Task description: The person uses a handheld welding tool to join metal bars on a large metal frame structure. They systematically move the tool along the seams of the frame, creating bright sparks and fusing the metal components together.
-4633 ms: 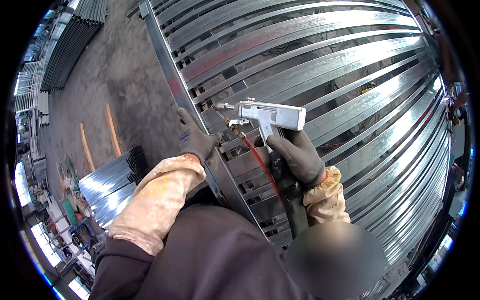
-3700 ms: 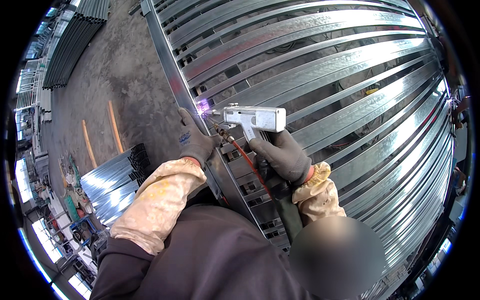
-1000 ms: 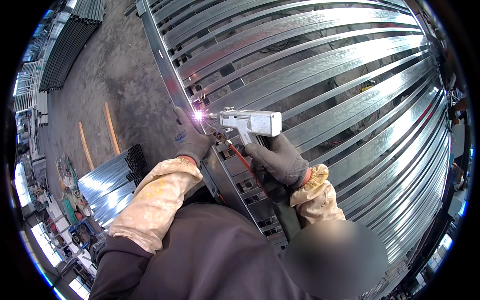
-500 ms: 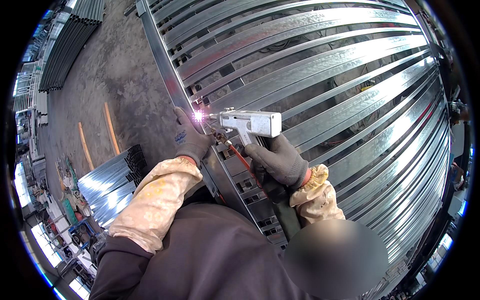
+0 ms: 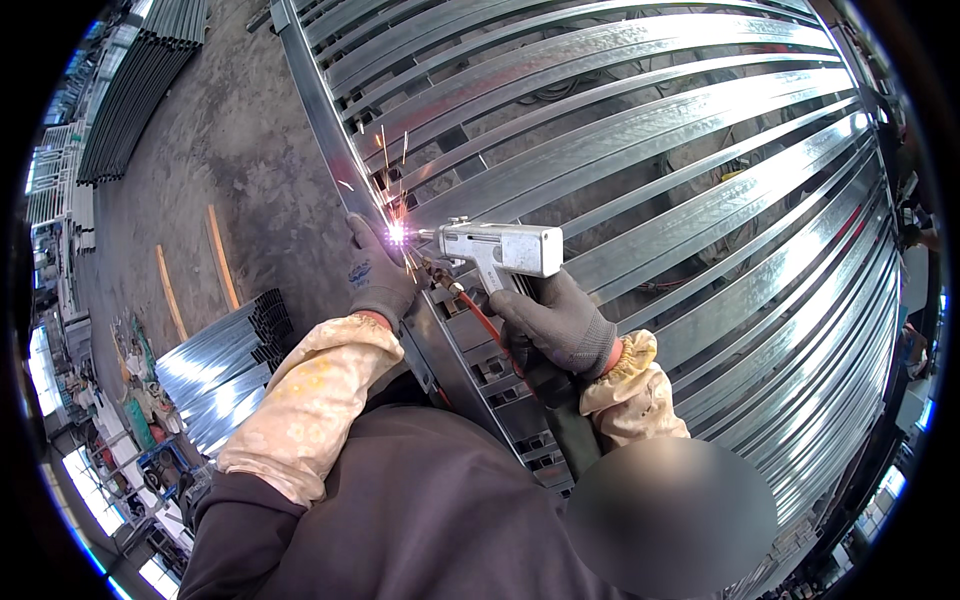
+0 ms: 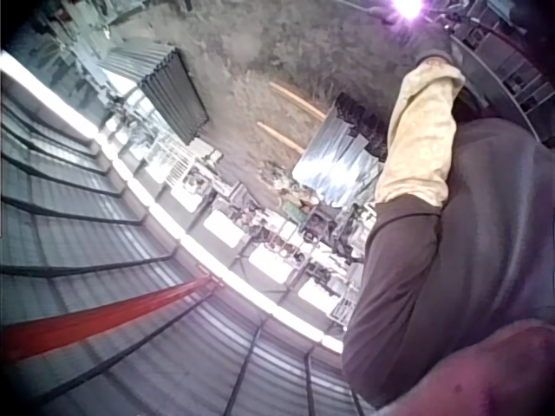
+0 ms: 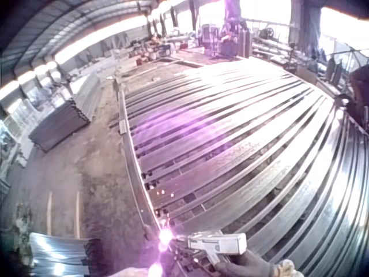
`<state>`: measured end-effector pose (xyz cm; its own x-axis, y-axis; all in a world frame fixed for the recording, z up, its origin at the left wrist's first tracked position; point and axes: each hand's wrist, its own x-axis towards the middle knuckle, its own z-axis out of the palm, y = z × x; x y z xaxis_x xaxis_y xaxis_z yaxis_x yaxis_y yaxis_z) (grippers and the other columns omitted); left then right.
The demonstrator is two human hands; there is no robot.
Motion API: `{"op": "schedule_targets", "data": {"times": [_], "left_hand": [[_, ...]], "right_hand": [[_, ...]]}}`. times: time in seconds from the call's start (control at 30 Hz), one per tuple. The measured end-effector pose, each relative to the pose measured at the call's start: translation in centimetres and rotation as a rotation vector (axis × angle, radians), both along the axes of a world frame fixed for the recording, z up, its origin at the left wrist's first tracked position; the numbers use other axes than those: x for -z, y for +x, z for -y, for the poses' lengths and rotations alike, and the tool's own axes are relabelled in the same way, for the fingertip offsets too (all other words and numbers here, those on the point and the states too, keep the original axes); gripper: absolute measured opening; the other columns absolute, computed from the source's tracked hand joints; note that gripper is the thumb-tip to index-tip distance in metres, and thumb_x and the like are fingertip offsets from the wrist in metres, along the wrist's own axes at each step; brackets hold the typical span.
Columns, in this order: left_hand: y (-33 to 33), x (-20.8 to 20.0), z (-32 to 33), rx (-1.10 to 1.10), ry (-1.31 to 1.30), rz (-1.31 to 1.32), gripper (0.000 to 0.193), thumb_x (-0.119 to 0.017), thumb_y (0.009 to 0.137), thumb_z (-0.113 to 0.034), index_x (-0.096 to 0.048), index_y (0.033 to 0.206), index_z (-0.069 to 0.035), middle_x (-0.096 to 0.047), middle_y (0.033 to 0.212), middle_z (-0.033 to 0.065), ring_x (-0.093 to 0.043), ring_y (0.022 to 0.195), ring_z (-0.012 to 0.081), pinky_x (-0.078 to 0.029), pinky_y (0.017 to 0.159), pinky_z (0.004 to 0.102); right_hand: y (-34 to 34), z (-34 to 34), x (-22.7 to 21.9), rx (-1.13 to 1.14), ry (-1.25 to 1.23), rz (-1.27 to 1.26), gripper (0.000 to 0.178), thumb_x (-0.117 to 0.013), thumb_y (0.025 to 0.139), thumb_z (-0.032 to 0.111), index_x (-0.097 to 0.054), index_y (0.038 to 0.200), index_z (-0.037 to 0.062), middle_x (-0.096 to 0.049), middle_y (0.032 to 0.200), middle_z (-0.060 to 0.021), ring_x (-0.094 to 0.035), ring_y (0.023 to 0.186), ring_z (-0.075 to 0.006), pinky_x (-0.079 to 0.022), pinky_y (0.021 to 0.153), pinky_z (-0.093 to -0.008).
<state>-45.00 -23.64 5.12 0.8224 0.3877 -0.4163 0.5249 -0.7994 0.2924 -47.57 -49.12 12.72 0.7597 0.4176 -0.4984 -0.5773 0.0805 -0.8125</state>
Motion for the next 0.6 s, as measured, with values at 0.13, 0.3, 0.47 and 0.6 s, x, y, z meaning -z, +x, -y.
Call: {"op": "schedule_targets", "data": {"times": [0.13, 0.3, 0.47, 0.6], "left_hand": [[0.01, -0.16, 0.09, -0.007, -0.007, 0.005, 0.146, -0.096, 0.066, -0.036, 0.005, 0.164, 0.001, -0.035, 0.157, 0.0279, -0.051, 0.137, 0.0419, -0.047, 0.114, 0.0417], [0.05, -0.55, 0.26, -0.013, -0.018, -0.005, 0.144, -0.096, 0.068, -0.033, 0.007, 0.164, 0.000, -0.033, 0.158, 0.0280, -0.051, 0.138, 0.0429, -0.047, 0.114, 0.0426], [0.09, -0.74, 0.30, -0.023, -0.043, -0.016, 0.145, -0.096, 0.068, -0.033, 0.008, 0.164, -0.001, -0.031, 0.159, 0.0280, -0.050, 0.138, 0.0433, -0.047, 0.115, 0.0426], [0.14, -0.61, 0.19, -0.027, -0.055, -0.020, 0.145, -0.096, 0.068, -0.033, 0.008, 0.164, -0.001, -0.031, 0.159, 0.0279, -0.050, 0.139, 0.0432, -0.047, 0.115, 0.0424]], "right_hand": [[0.02, 0.26, -0.06, -0.032, -0.022, -0.063, 0.059, -0.072, 0.099, 0.025, -0.047, 0.147, 0.0001, -0.063, 0.124, -0.0077, -0.061, 0.105, -0.0141, -0.050, 0.093, -0.0318], [-0.18, 0.25, 0.07, -0.008, 0.007, -0.091, 0.059, -0.072, 0.099, 0.023, -0.047, 0.147, 0.0000, -0.063, 0.126, -0.0086, -0.062, 0.107, -0.0151, -0.050, 0.093, -0.0321], [-0.23, 0.28, 0.09, -0.014, 0.008, -0.081, 0.059, -0.072, 0.099, 0.024, -0.047, 0.147, -0.0005, -0.063, 0.125, -0.0094, -0.063, 0.107, -0.0156, -0.051, 0.093, -0.0325], [-0.27, 0.26, 0.02, -0.016, 0.001, -0.071, 0.060, -0.072, 0.099, 0.025, -0.047, 0.147, -0.0007, -0.063, 0.125, -0.0096, -0.063, 0.107, -0.0159, -0.050, 0.094, -0.0329]]}}
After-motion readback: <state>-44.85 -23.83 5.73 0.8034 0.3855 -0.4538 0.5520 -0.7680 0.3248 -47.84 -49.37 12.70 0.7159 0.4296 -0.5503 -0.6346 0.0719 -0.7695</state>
